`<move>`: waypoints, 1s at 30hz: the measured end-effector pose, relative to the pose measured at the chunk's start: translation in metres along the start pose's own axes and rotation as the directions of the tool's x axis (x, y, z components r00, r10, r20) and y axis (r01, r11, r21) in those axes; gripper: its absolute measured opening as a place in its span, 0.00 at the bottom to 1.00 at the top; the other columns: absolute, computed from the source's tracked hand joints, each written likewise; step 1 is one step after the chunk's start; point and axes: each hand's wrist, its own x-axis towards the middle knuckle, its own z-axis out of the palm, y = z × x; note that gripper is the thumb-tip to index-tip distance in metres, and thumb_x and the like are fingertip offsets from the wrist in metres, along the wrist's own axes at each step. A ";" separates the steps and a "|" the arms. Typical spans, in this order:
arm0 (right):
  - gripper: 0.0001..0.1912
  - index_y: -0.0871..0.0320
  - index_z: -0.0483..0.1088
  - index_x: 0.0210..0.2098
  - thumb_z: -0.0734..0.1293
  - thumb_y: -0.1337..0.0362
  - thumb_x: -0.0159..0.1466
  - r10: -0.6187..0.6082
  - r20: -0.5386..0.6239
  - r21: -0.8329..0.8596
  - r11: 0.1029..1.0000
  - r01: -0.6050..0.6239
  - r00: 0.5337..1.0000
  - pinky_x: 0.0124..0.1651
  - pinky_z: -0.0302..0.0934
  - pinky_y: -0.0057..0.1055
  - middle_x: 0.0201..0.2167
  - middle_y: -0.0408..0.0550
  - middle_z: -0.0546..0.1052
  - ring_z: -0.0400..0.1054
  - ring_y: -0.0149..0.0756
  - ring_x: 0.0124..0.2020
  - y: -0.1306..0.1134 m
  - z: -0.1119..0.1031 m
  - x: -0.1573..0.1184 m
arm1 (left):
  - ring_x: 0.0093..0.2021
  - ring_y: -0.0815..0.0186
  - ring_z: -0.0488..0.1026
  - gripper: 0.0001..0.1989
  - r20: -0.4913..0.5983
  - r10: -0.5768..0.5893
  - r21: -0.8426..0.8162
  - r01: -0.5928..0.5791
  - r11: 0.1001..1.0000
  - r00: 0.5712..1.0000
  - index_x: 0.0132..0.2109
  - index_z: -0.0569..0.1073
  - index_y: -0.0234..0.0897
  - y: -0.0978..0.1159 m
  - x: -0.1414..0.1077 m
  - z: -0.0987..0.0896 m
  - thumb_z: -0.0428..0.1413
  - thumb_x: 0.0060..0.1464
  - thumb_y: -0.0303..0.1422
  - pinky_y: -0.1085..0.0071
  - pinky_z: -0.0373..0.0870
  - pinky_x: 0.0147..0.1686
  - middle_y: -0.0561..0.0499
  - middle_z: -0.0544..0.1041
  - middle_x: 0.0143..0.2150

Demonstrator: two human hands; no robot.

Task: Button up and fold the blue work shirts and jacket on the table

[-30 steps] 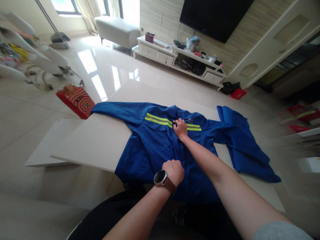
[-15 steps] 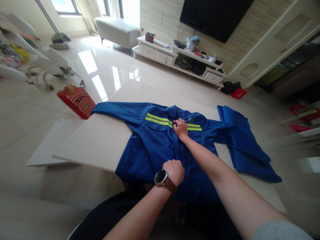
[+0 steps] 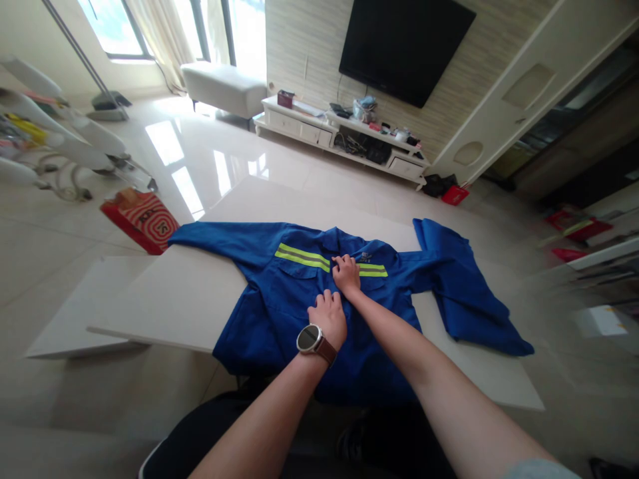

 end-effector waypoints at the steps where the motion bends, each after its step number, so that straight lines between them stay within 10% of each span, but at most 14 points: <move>1: 0.20 0.50 0.73 0.56 0.59 0.66 0.69 0.008 0.009 -0.001 1.000 -0.008 1.000 0.52 0.55 0.39 0.50 0.52 0.72 0.62 0.46 0.53 -0.001 -0.002 -0.007 | 0.59 0.54 0.68 0.20 0.002 0.019 0.013 -0.019 1.000 1.000 0.60 0.69 0.36 -0.001 0.000 0.000 0.46 0.63 0.27 0.62 0.73 0.48 0.36 0.69 0.61; 13: 0.13 0.52 0.72 0.50 0.61 0.66 0.68 -0.099 0.086 0.276 0.958 0.071 0.991 0.46 0.64 0.31 0.48 0.48 0.73 0.69 0.38 0.45 0.034 -0.033 -0.091 | 0.58 0.51 0.72 0.22 0.127 0.091 0.031 -0.095 0.995 0.988 0.61 0.71 0.32 0.024 0.028 0.004 0.46 0.64 0.31 0.59 0.70 0.53 0.32 0.74 0.57; 18: 0.15 0.56 0.72 0.50 0.61 0.69 0.66 -0.031 -0.048 0.143 0.989 0.038 0.998 0.57 0.62 0.34 0.50 0.53 0.73 0.67 0.41 0.54 0.058 -0.060 -0.053 | 0.58 0.50 0.73 0.20 0.147 0.056 0.109 -0.072 0.991 0.988 0.56 0.75 0.34 0.027 0.033 0.006 0.45 0.63 0.28 0.59 0.73 0.50 0.34 0.73 0.60; 24: 0.25 0.54 0.72 0.54 0.70 0.69 0.57 0.125 0.316 -0.044 0.992 -0.117 0.940 0.48 0.65 0.39 0.51 0.57 0.76 0.73 0.47 0.49 0.062 -0.070 0.006 | 0.57 0.50 0.74 0.18 0.165 0.067 0.140 -0.091 0.986 0.984 0.54 0.77 0.35 0.031 0.041 -0.002 0.49 0.63 0.33 0.60 0.72 0.51 0.36 0.74 0.59; 30: 0.21 0.50 0.78 0.46 0.66 0.72 0.57 0.129 0.253 0.047 0.988 -0.145 0.959 0.45 0.64 0.36 0.46 0.52 0.79 0.74 0.46 0.46 0.076 -0.090 -0.009 | 0.56 0.50 0.76 0.19 0.193 0.056 0.085 -0.074 0.994 0.979 0.54 0.77 0.35 0.026 0.061 -0.004 0.49 0.63 0.39 0.60 0.72 0.52 0.36 0.77 0.58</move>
